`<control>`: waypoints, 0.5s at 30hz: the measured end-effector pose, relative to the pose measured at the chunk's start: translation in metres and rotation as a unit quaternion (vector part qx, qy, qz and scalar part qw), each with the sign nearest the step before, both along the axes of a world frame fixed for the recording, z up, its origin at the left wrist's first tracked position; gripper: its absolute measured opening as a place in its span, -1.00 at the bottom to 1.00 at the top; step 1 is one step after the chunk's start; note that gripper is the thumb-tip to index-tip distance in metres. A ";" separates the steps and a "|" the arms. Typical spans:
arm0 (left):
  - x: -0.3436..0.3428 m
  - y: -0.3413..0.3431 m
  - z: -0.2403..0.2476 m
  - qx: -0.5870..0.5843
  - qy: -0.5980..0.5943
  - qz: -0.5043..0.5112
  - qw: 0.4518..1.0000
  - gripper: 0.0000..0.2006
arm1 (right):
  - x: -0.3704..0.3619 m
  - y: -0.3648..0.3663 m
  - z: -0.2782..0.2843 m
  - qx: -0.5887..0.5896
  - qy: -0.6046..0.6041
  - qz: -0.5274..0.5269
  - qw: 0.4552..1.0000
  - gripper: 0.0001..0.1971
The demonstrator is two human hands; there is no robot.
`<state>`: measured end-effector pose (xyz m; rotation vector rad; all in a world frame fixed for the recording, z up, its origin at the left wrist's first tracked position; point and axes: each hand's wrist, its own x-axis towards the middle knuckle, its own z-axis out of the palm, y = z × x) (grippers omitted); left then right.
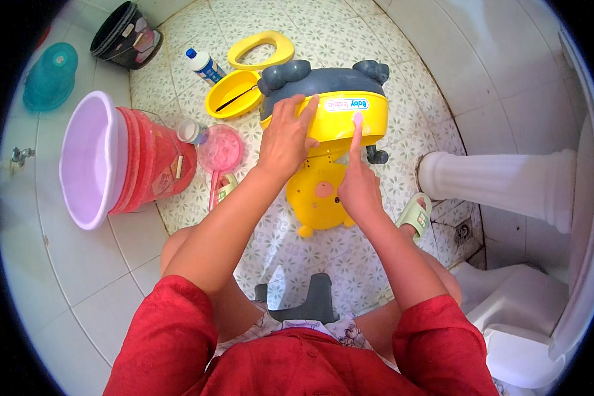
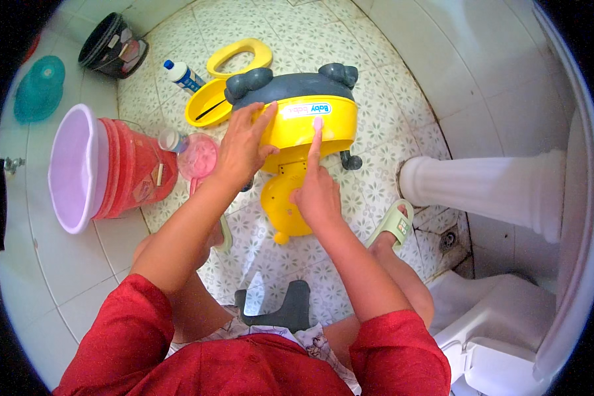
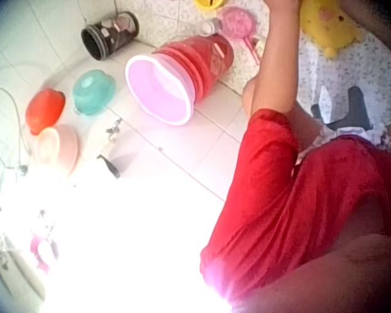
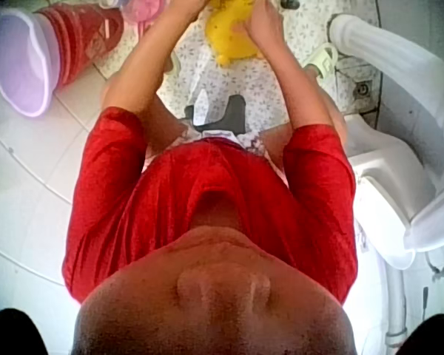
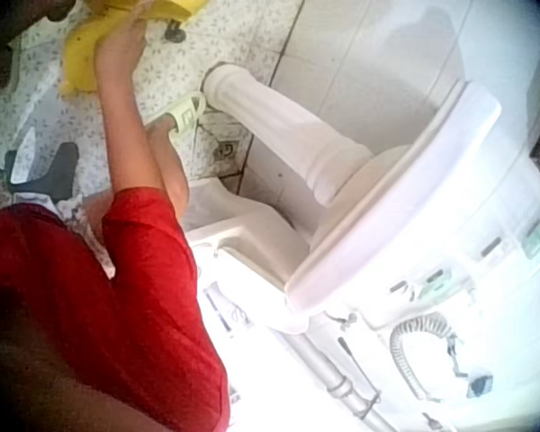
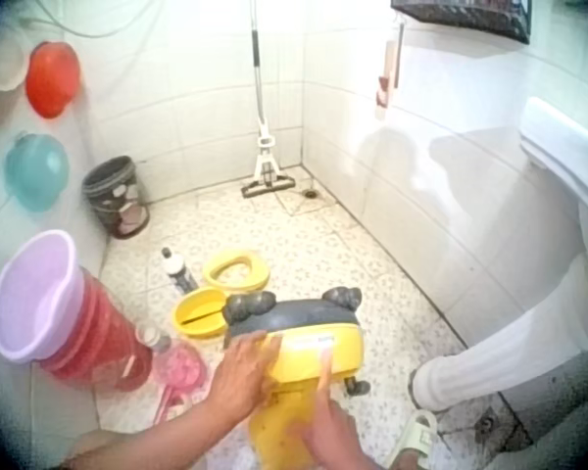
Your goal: The person scrubs a yellow and grey baby training chair with a toothbrush and rinses a pink scoop in a basin of water.
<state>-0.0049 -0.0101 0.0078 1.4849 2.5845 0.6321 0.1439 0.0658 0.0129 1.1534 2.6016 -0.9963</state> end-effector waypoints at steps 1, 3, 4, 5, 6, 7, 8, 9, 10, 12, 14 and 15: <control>-0.005 -0.002 -0.004 0.032 -0.026 -0.016 0.999 -0.27 | -0.001 -0.003 0.003 -0.013 -0.005 0.001 1.000 0.08; -0.009 -0.004 -0.011 0.065 -0.053 -0.031 0.996 -0.25 | -0.002 -0.003 0.002 -0.025 -0.010 0.004 1.000 0.07; -0.009 -0.004 -0.014 0.069 -0.035 -0.077 0.994 -0.23 | 0.000 -0.001 -0.004 -0.009 -0.002 -0.016 1.000 0.17; -0.010 -0.004 -0.017 0.072 -0.017 -0.124 0.990 -0.21 | 0.002 0.002 -0.006 0.006 0.007 -0.034 0.999 0.27; -0.008 -0.003 -0.018 0.073 -0.018 -0.123 0.990 -0.21 | 0.003 0.004 -0.006 0.007 0.006 -0.034 0.999 0.27; -0.006 -0.001 -0.019 0.062 0.036 -0.103 0.992 -0.22 | 0.004 0.006 -0.007 0.013 0.003 -0.030 0.999 0.27; -0.004 0.000 -0.019 0.051 0.089 -0.082 0.991 -0.23 | 0.004 0.007 -0.007 0.019 -0.001 -0.025 0.999 0.28; -0.002 -0.001 -0.019 0.051 0.089 -0.082 0.991 -0.23 | 0.004 0.006 -0.005 0.020 -0.001 -0.025 0.999 0.28; 0.001 -0.002 -0.018 0.036 0.053 -0.045 0.997 -0.23 | 0.004 0.005 -0.003 -0.001 0.007 -0.035 0.999 0.26; 0.003 -0.001 -0.016 0.022 0.017 -0.009 1.000 -0.23 | 0.003 0.003 0.000 -0.021 0.014 -0.045 0.999 0.25; 0.003 0.001 -0.012 0.059 -0.049 0.007 0.997 -0.22 | 0.003 0.001 0.002 -0.008 0.039 -0.029 0.999 0.19; 0.005 0.002 -0.012 0.062 -0.052 0.006 0.997 -0.22 | 0.004 0.000 0.002 -0.004 0.036 -0.030 0.999 0.19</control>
